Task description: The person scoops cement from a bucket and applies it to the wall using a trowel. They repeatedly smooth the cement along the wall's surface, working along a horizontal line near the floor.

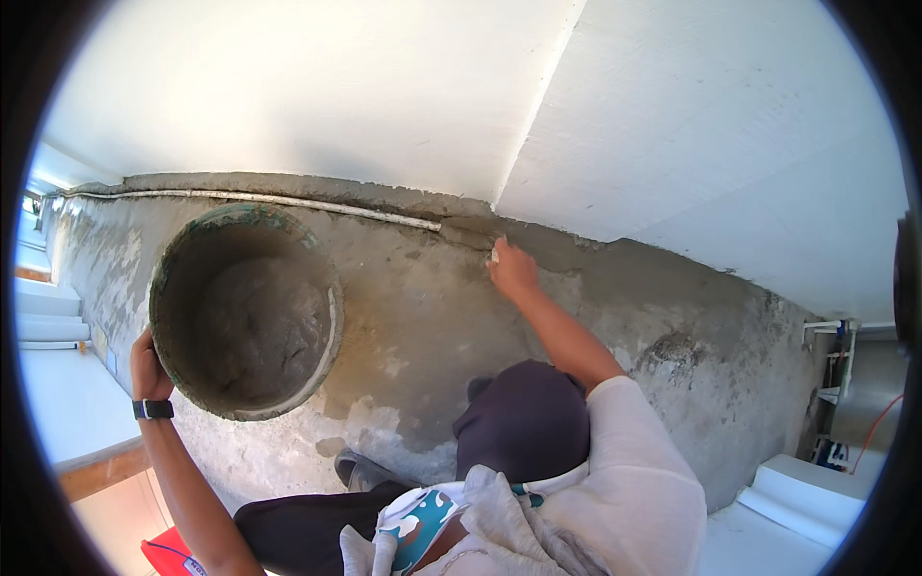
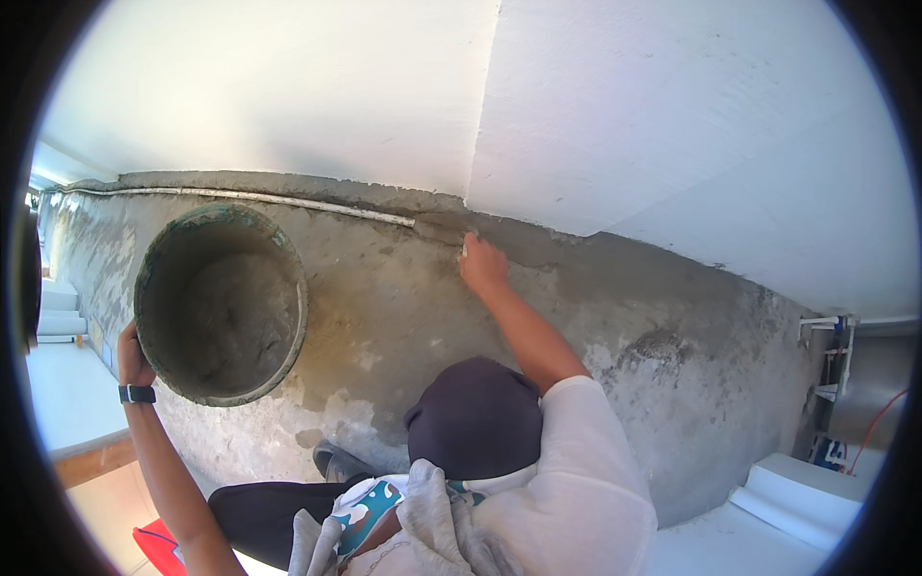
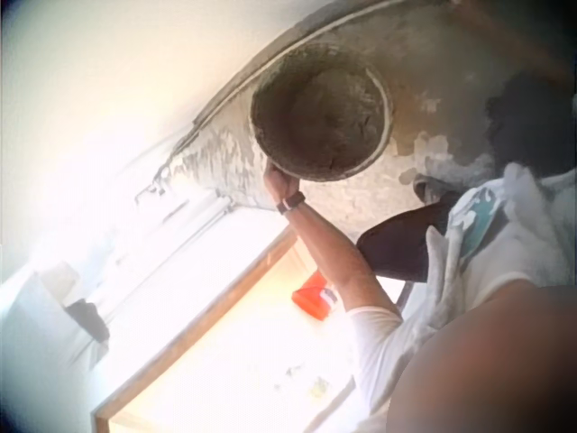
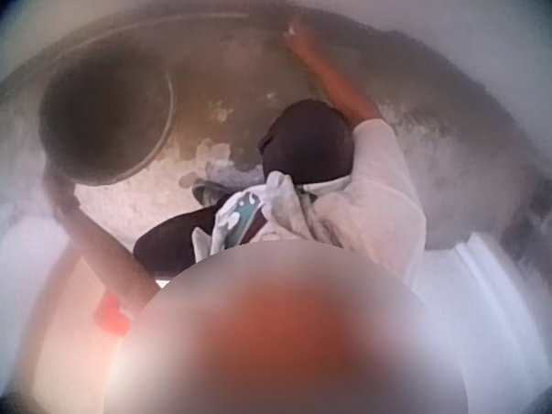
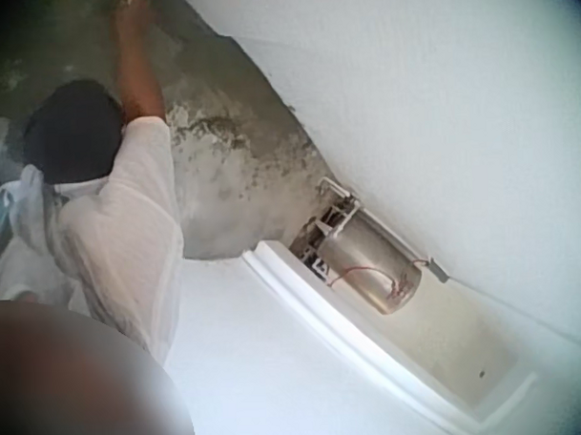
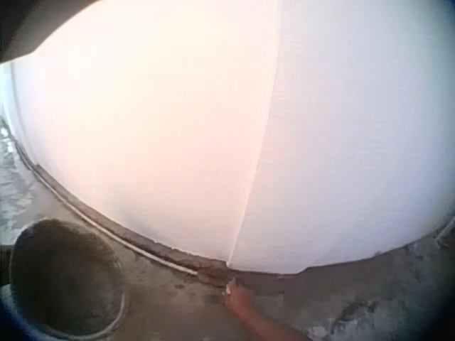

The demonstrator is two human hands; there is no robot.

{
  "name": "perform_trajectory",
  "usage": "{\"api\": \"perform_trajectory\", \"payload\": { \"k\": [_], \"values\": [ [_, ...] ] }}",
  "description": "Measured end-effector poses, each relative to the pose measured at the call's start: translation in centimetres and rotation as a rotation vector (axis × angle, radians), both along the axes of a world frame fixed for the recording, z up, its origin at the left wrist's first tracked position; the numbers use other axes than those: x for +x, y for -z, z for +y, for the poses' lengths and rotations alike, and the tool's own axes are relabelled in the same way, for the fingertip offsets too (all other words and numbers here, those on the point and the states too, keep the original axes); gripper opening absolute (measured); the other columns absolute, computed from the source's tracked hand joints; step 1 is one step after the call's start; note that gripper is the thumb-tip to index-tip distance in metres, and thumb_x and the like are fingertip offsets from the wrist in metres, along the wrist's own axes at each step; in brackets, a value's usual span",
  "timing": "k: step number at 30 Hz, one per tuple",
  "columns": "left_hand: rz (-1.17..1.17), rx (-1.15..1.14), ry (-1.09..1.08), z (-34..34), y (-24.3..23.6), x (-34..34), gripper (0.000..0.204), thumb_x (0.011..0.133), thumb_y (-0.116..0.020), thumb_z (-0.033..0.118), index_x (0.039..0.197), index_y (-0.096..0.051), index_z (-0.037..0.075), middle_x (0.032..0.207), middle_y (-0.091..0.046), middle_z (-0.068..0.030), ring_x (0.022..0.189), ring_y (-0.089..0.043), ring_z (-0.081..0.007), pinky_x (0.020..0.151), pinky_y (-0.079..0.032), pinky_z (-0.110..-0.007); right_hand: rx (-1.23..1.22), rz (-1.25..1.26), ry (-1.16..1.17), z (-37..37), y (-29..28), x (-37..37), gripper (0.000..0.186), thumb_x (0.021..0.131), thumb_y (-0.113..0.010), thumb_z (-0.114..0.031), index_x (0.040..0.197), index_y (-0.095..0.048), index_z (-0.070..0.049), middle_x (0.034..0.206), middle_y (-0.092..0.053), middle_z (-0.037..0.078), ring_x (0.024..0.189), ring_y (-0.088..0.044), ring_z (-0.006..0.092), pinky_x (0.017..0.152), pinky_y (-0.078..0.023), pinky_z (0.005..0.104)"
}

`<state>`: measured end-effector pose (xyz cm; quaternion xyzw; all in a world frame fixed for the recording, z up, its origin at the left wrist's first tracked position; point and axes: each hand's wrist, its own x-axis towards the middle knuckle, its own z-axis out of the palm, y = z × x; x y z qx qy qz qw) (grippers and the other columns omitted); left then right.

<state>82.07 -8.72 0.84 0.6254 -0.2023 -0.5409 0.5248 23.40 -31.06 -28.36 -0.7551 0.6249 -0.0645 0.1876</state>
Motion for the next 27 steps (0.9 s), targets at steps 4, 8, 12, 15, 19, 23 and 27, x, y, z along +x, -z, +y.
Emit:
{"api": "perform_trajectory", "payload": {
  "k": [4, 8, 12, 15, 19, 23, 27],
  "values": [
    [-0.022, -0.028, 0.039, -0.3, -0.1, -0.3, 0.04, 0.108, -0.036, 0.016, 0.135, -0.058, -0.004, 0.131, -0.066, -0.0156, 0.116, -0.065, -0.0254, 0.103, -0.052, -0.04, -0.002, -0.059, 0.005, -0.7, -0.5, 1.7, 0.036, 0.091, -0.072, -0.031, 0.111, -0.054, -0.007, 0.098, -0.069, 0.019, 0.094, -0.068, 0.0403, 0.08, -0.052, 0.0527],
    [0.017, -0.036, 0.022, -0.3, -0.1, -0.6, 0.04, 0.108, -0.035, 0.017, 0.134, -0.058, -0.004, 0.13, -0.067, -0.0154, 0.116, -0.065, -0.0252, 0.103, -0.051, -0.04, 0.007, -0.083, -0.016, -1.1, -0.7, 2.8, 0.036, 0.091, -0.072, -0.031, 0.112, -0.054, -0.007, 0.1, -0.07, 0.02, 0.095, -0.069, 0.0413, 0.081, -0.053, 0.0531],
    [-0.02, -0.006, 0.012, -0.4, -0.1, -0.8, 0.041, 0.108, -0.035, 0.017, 0.136, -0.057, -0.003, 0.131, -0.066, -0.0151, 0.116, -0.064, -0.025, 0.104, -0.051, -0.04, 0.021, -0.104, -0.01, -1.2, -0.5, 3.8, 0.037, 0.091, -0.072, -0.031, 0.111, -0.054, -0.005, 0.099, -0.069, 0.021, 0.093, -0.068, 0.0432, 0.078, -0.053, 0.0525],
    [-0.032, -0.007, 0.0, -0.4, -0.2, -1.1, 0.041, 0.108, -0.034, 0.017, 0.136, -0.057, -0.003, 0.131, -0.066, -0.0152, 0.116, -0.064, -0.0248, 0.104, -0.051, -0.04, -0.041, -0.203, -0.04, -1.2, -0.4, 4.7, 0.038, 0.091, -0.072, -0.032, 0.11, -0.053, -0.005, 0.097, -0.069, 0.022, 0.093, -0.067, 0.044, 0.078, -0.053, 0.0534],
    [-0.005, -0.015, 0.015, -0.4, -0.4, -1.3, 0.041, 0.108, -0.034, 0.016, 0.137, -0.056, -0.003, 0.133, -0.065, -0.0154, 0.118, -0.064, -0.0248, 0.104, -0.051, -0.04, 0.047, -0.152, -0.035, -1.1, -0.4, 5.9, 0.039, 0.091, -0.072, -0.032, 0.111, -0.052, -0.006, 0.096, -0.068, 0.023, 0.092, -0.067, 0.0445, 0.078, -0.053, 0.0544],
    [-0.063, -0.029, 0.08, -0.3, -0.2, -1.1, 0.041, 0.108, -0.034, 0.015, 0.139, -0.054, -0.003, 0.135, -0.064, -0.0154, 0.12, -0.063, -0.0251, 0.105, -0.05, -0.04, 0.016, -0.169, -0.048, -1.0, -0.3, 6.3, 0.037, 0.093, -0.07, -0.032, 0.113, -0.053, -0.006, 0.099, -0.069, 0.022, 0.094, -0.068, 0.0434, 0.08, -0.053, 0.0541],
    [-0.043, -0.008, 0.028, 0.1, 0.2, -0.5, 0.042, 0.109, -0.034, 0.017, 0.14, -0.054, -0.003, 0.136, -0.063, -0.0155, 0.121, -0.062, -0.0257, 0.105, -0.05, -0.04, 0.03, -0.171, -0.039, -1.5, 0.0, 6.6, 0.041, 0.091, -0.072, -0.034, 0.115, -0.052, -0.006, 0.099, -0.069, 0.023, 0.094, -0.067, 0.0444, 0.079, -0.052, 0.0539]
  ]
}}
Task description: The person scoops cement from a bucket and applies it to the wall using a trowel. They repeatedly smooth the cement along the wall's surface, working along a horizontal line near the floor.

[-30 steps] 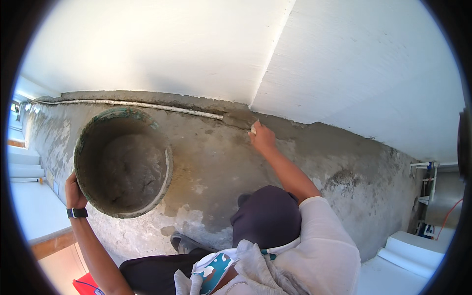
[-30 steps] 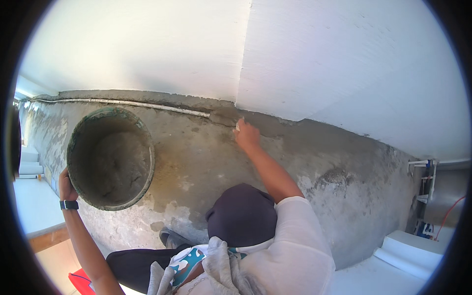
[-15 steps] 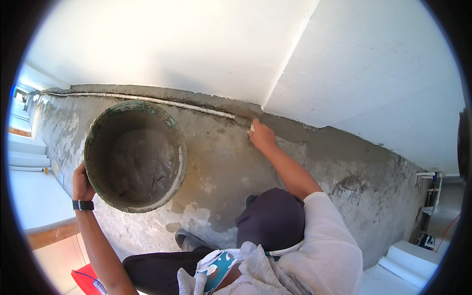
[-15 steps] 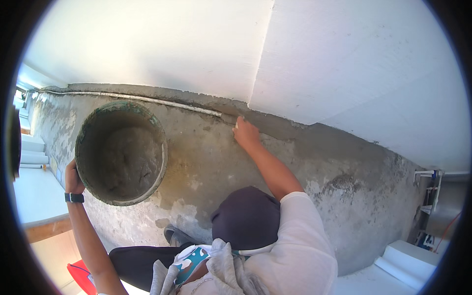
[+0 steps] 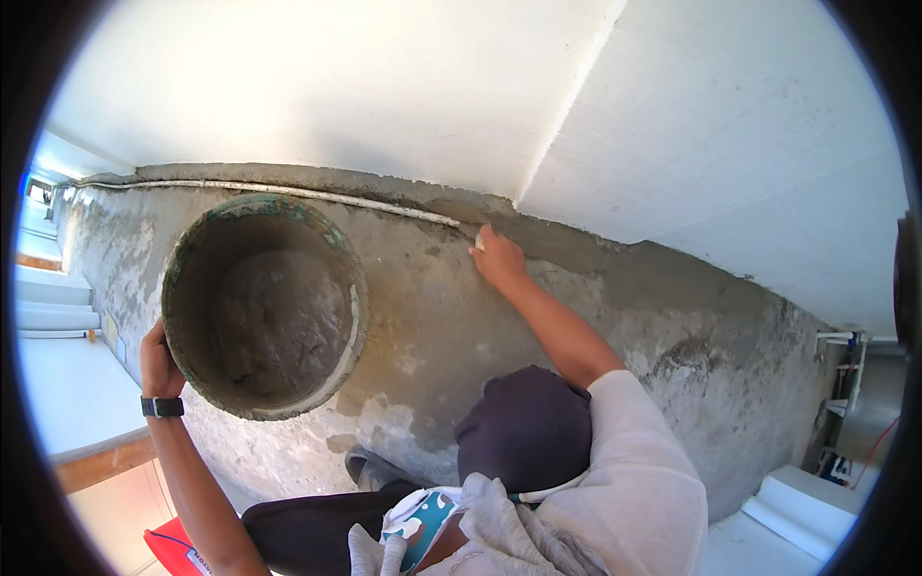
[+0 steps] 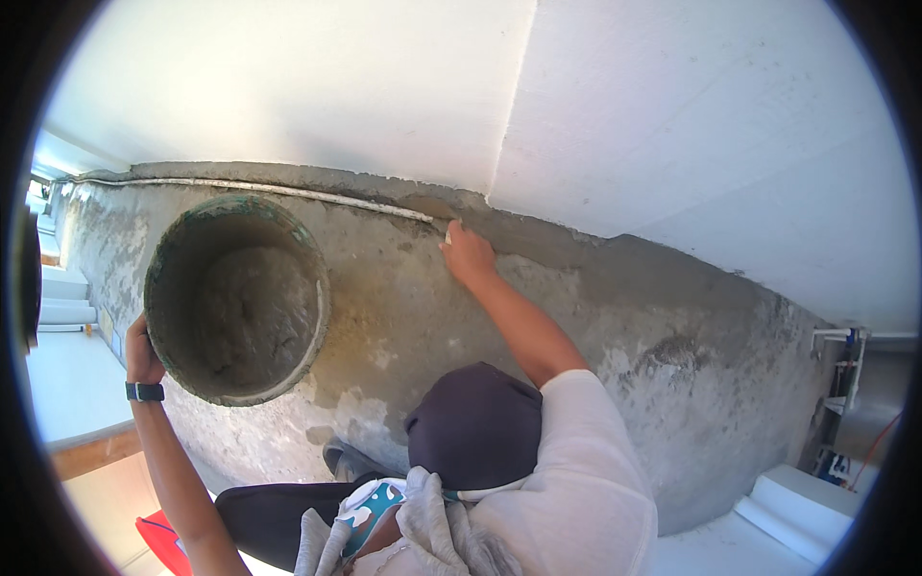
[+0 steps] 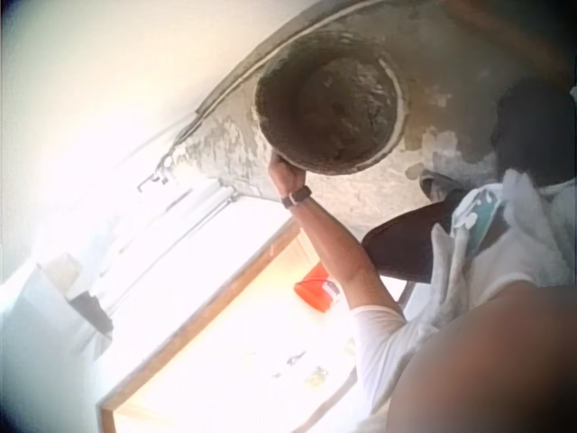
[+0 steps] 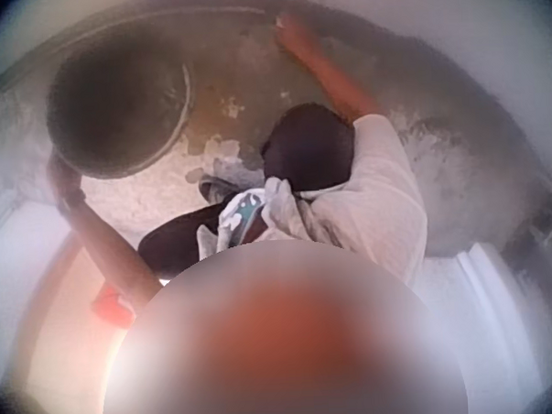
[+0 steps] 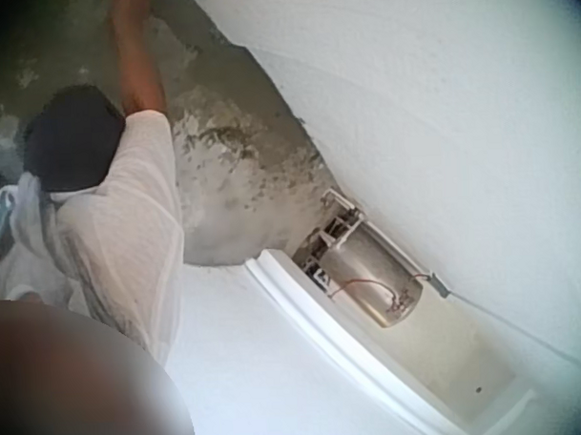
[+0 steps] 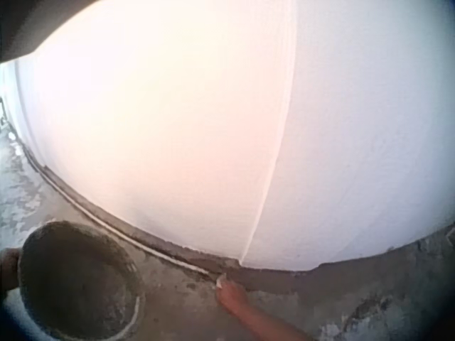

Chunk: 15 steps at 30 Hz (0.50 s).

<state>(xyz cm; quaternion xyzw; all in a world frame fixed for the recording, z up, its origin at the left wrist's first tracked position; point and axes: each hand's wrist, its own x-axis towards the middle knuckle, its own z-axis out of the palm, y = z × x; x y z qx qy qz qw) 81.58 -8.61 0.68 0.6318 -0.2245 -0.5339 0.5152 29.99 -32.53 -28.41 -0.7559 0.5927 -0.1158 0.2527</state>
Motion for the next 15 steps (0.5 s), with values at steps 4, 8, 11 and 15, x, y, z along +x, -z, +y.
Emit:
{"api": "perform_trajectory", "payload": {
  "k": [4, 8, 11, 15],
  "values": [
    [0.019, -0.006, 0.02, -0.1, 0.0, 0.5, 0.042, 0.11, -0.033, 0.019, 0.14, -0.053, -0.002, 0.136, -0.063, -0.0155, 0.121, -0.062, -0.0262, 0.106, -0.049, -0.041, 0.028, -0.021, 0.014, -0.6, 0.4, 0.6, 0.04, 0.092, -0.071, -0.033, 0.115, -0.053, -0.006, 0.099, -0.069, 0.022, 0.095, -0.067, 0.044, 0.08, -0.053, 0.0536],
    [0.043, -0.017, 0.022, -0.1, 0.2, 0.5, 0.042, 0.11, -0.035, 0.022, 0.14, -0.053, -0.002, 0.137, -0.063, -0.0148, 0.122, -0.062, -0.027, 0.107, -0.048, -0.041, -0.01, -0.022, 0.024, -0.4, 0.5, 1.0, 0.039, 0.092, -0.071, -0.033, 0.114, -0.054, -0.005, 0.1, -0.069, 0.022, 0.095, -0.067, 0.0429, 0.081, -0.053, 0.0538],
    [0.037, -0.012, 0.037, 0.0, 0.2, 0.6, 0.043, 0.111, -0.034, 0.022, 0.141, -0.053, -0.002, 0.137, -0.063, -0.0148, 0.122, -0.062, -0.0267, 0.107, -0.048, -0.04, 0.003, -0.008, 0.02, -0.1, 0.2, 0.9, 0.038, 0.092, -0.07, -0.033, 0.114, -0.055, -0.006, 0.1, -0.068, 0.022, 0.095, -0.068, 0.0425, 0.081, -0.053, 0.0535],
    [0.033, -0.012, 0.06, 0.0, 0.2, 1.3, 0.044, 0.111, -0.033, 0.023, 0.141, -0.053, -0.003, 0.137, -0.063, -0.0151, 0.122, -0.062, -0.0268, 0.107, -0.048, -0.04, -0.058, -0.023, 0.009, -0.1, 0.0, 0.7, 0.037, 0.092, -0.071, -0.031, 0.115, -0.056, -0.006, 0.1, -0.068, 0.022, 0.094, -0.068, 0.0428, 0.081, -0.054, 0.0529]
  ]
}}
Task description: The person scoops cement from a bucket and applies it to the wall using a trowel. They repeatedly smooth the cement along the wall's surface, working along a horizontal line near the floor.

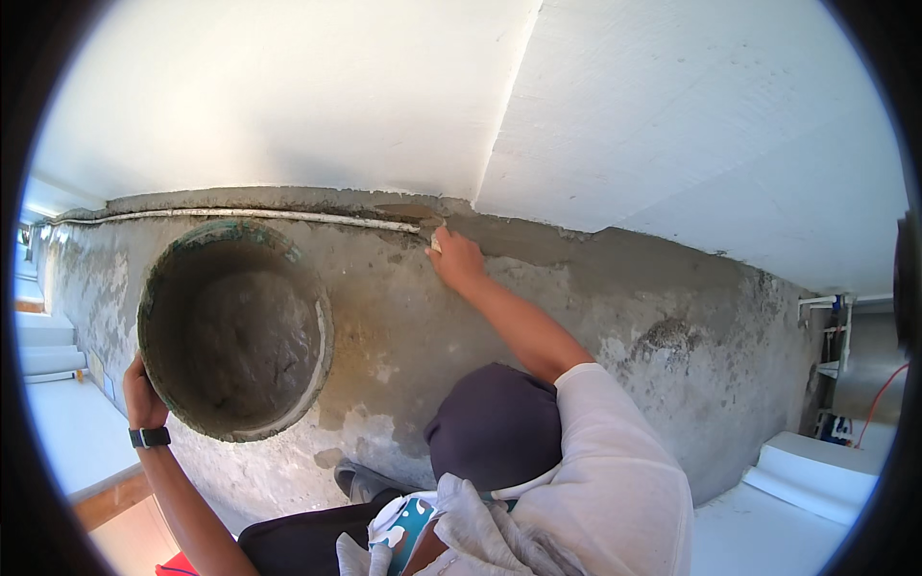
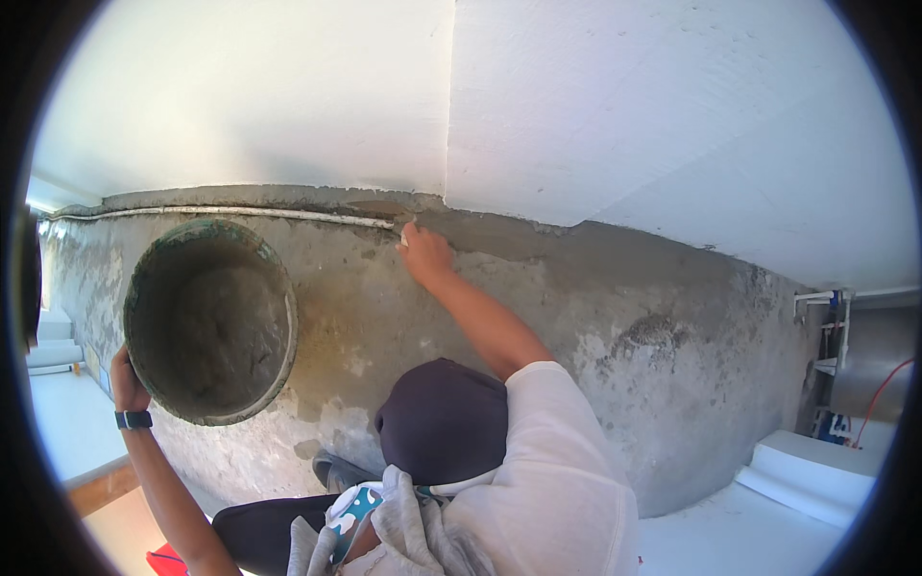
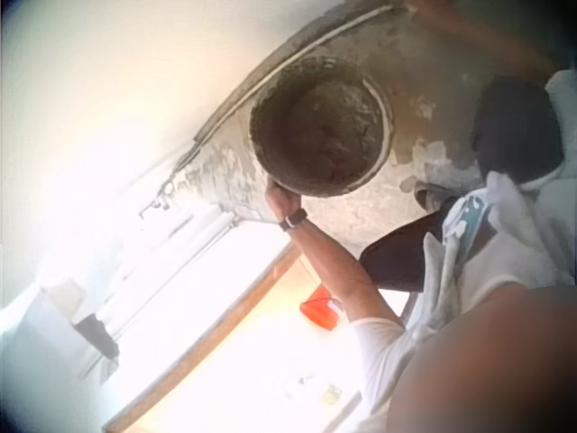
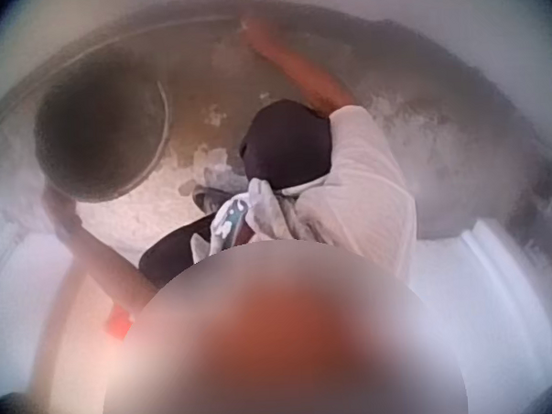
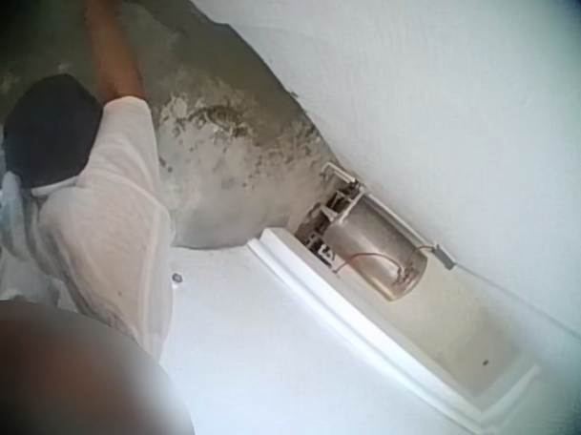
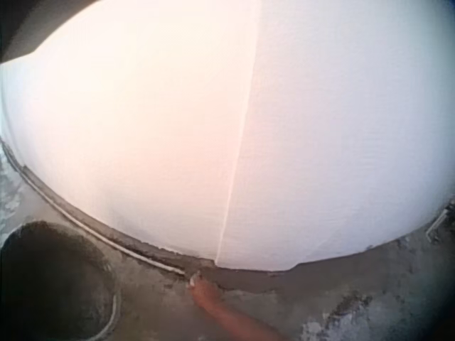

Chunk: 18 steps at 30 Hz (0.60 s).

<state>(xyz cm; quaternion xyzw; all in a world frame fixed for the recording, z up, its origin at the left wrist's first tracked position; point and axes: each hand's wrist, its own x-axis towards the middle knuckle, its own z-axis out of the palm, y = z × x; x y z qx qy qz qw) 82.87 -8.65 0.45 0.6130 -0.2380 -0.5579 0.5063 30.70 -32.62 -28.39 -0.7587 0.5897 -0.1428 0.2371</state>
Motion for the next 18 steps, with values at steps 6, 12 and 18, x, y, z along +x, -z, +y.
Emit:
{"api": "perform_trajectory", "payload": {
  "k": [6, 12, 18],
  "values": [
    [-0.029, 0.011, -0.021, 0.2, 0.3, 0.3, 0.043, 0.111, -0.034, 0.023, 0.139, -0.054, -0.003, 0.136, -0.064, -0.0151, 0.121, -0.062, -0.0268, 0.106, -0.049, -0.041, 0.029, -0.029, 0.016, -0.2, 0.8, -0.1, 0.038, 0.092, -0.071, -0.032, 0.115, -0.057, -0.007, 0.101, -0.068, 0.022, 0.096, -0.068, 0.0436, 0.082, -0.054, 0.0531],
    [-0.007, -0.046, 0.067, -0.1, 0.2, -0.3, 0.042, 0.109, -0.036, 0.021, 0.138, -0.056, -0.002, 0.132, -0.066, -0.0151, 0.119, -0.064, -0.0263, 0.105, -0.05, -0.04, 0.096, 0.042, 0.016, -0.2, 0.7, 0.4, 0.04, 0.093, -0.07, -0.035, 0.117, -0.055, -0.007, 0.102, -0.069, 0.022, 0.097, -0.068, 0.0431, 0.081, -0.054, 0.0535],
    [0.0, -0.017, -0.038, -0.6, -0.5, -2.0, 0.041, 0.109, -0.035, 0.019, 0.139, -0.055, -0.001, 0.135, -0.065, -0.0145, 0.119, -0.064, -0.0259, 0.105, -0.051, -0.041, 0.14, 0.055, 0.026, 0.3, 0.1, -0.1, 0.041, 0.094, -0.069, -0.034, 0.12, -0.054, -0.007, 0.102, -0.069, 0.021, 0.098, -0.068, 0.0423, 0.081, -0.054, 0.0535]
  ]
}}
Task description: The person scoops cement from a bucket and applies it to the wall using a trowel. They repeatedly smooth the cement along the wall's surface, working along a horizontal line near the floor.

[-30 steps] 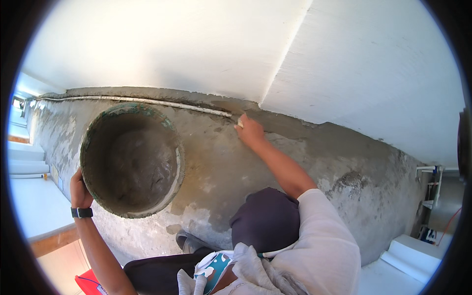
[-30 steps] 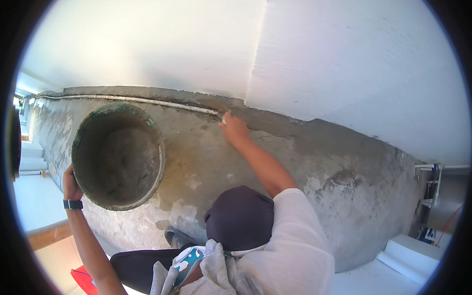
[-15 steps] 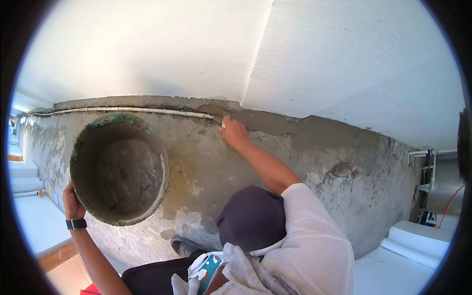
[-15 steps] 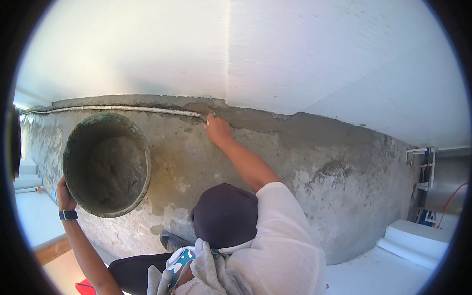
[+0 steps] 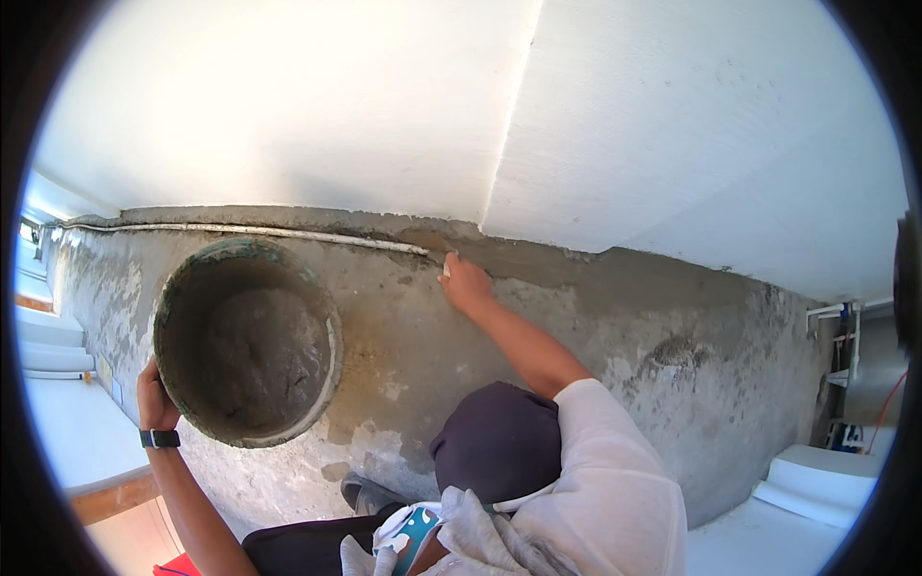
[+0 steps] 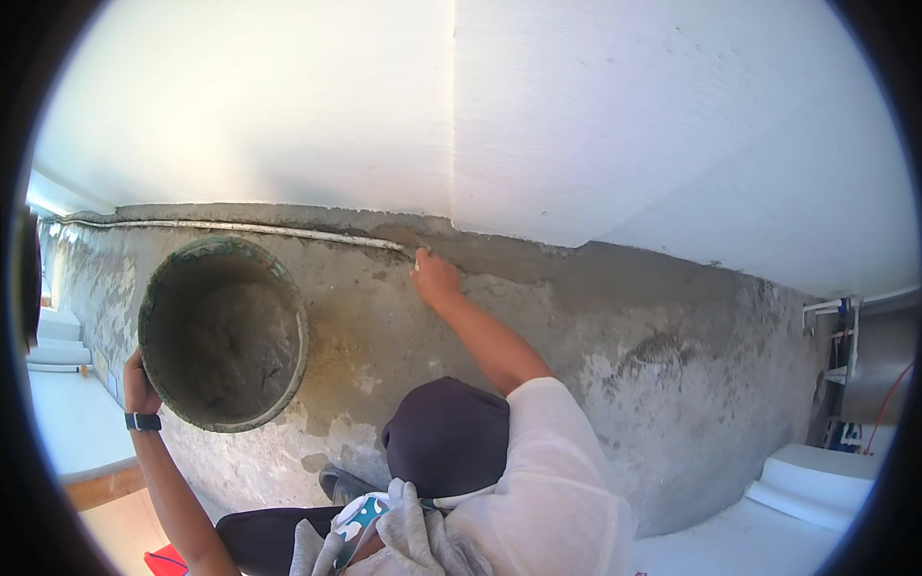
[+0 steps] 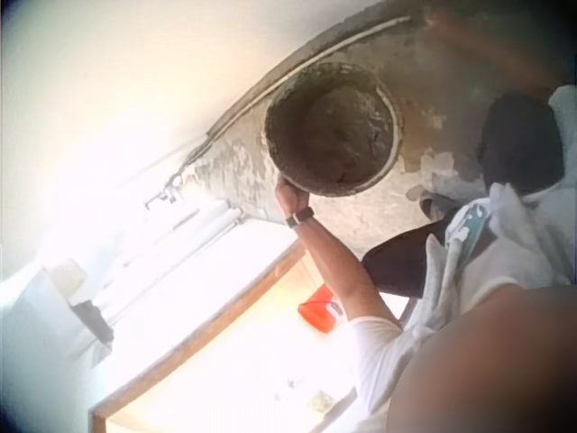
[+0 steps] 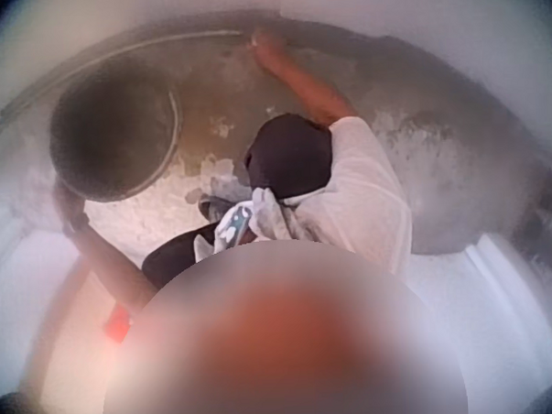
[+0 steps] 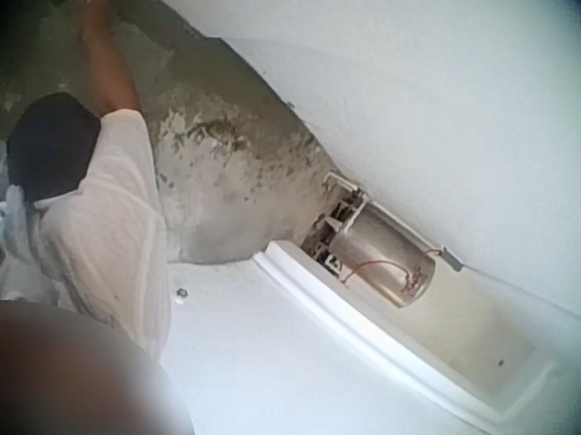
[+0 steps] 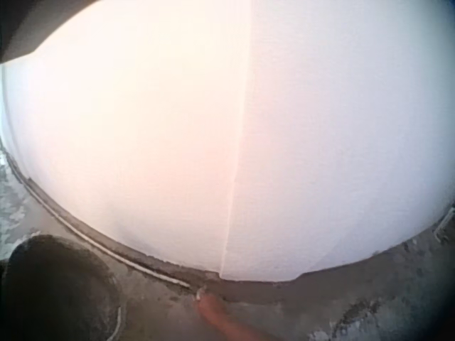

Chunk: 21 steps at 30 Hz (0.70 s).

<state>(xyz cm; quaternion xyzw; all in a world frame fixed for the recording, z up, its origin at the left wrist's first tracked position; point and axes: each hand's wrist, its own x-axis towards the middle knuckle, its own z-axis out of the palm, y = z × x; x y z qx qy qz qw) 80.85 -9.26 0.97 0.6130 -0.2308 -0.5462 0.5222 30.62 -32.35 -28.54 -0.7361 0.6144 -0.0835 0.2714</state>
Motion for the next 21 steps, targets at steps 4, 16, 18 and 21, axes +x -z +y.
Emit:
{"api": "perform_trajectory", "payload": {
  "k": [4, 16, 18, 21],
  "values": [
    [0.006, -0.015, 0.046, -0.2, -0.4, -0.6, 0.042, 0.109, -0.035, 0.019, 0.141, -0.053, -0.001, 0.137, -0.063, -0.015, 0.121, -0.063, -0.0264, 0.106, -0.05, -0.041, -0.061, -0.058, 0.02, 0.2, 0.0, -0.1, 0.039, 0.093, -0.07, -0.033, 0.117, -0.054, -0.007, 0.101, -0.069, 0.021, 0.095, -0.068, 0.0427, 0.079, -0.054, 0.0541],
    [0.06, 0.024, -0.006, -0.3, -0.7, -1.1, 0.041, 0.109, -0.037, 0.022, 0.137, -0.056, 0.0, 0.135, -0.065, -0.0128, 0.12, -0.063, -0.0256, 0.107, -0.049, -0.041, -0.129, -0.054, 0.001, -0.1, 0.3, 0.1, 0.036, 0.091, -0.071, -0.032, 0.11, -0.054, -0.006, 0.097, -0.069, 0.021, 0.091, -0.068, 0.0431, 0.077, -0.054, 0.0538],
    [0.056, 0.02, -0.019, -0.2, -0.5, -0.8, 0.04, 0.109, -0.037, 0.022, 0.137, -0.056, 0.0, 0.134, -0.065, -0.0127, 0.119, -0.063, -0.0255, 0.106, -0.049, -0.041, -0.1, -0.013, 0.01, -0.2, 0.4, -0.1, 0.036, 0.091, -0.072, -0.032, 0.109, -0.054, -0.007, 0.096, -0.069, 0.02, 0.092, -0.068, 0.0428, 0.077, -0.053, 0.0535],
    [0.054, 0.025, -0.027, 0.0, -0.3, -0.2, 0.041, 0.109, -0.037, 0.022, 0.137, -0.056, 0.0, 0.134, -0.066, -0.013, 0.119, -0.063, -0.0255, 0.106, -0.05, -0.041, -0.141, -0.077, 0.013, -0.3, 0.6, -0.3, 0.035, 0.091, -0.072, -0.031, 0.109, -0.055, -0.007, 0.097, -0.069, 0.021, 0.094, -0.068, 0.0425, 0.079, -0.053, 0.0535]
  ]
}}
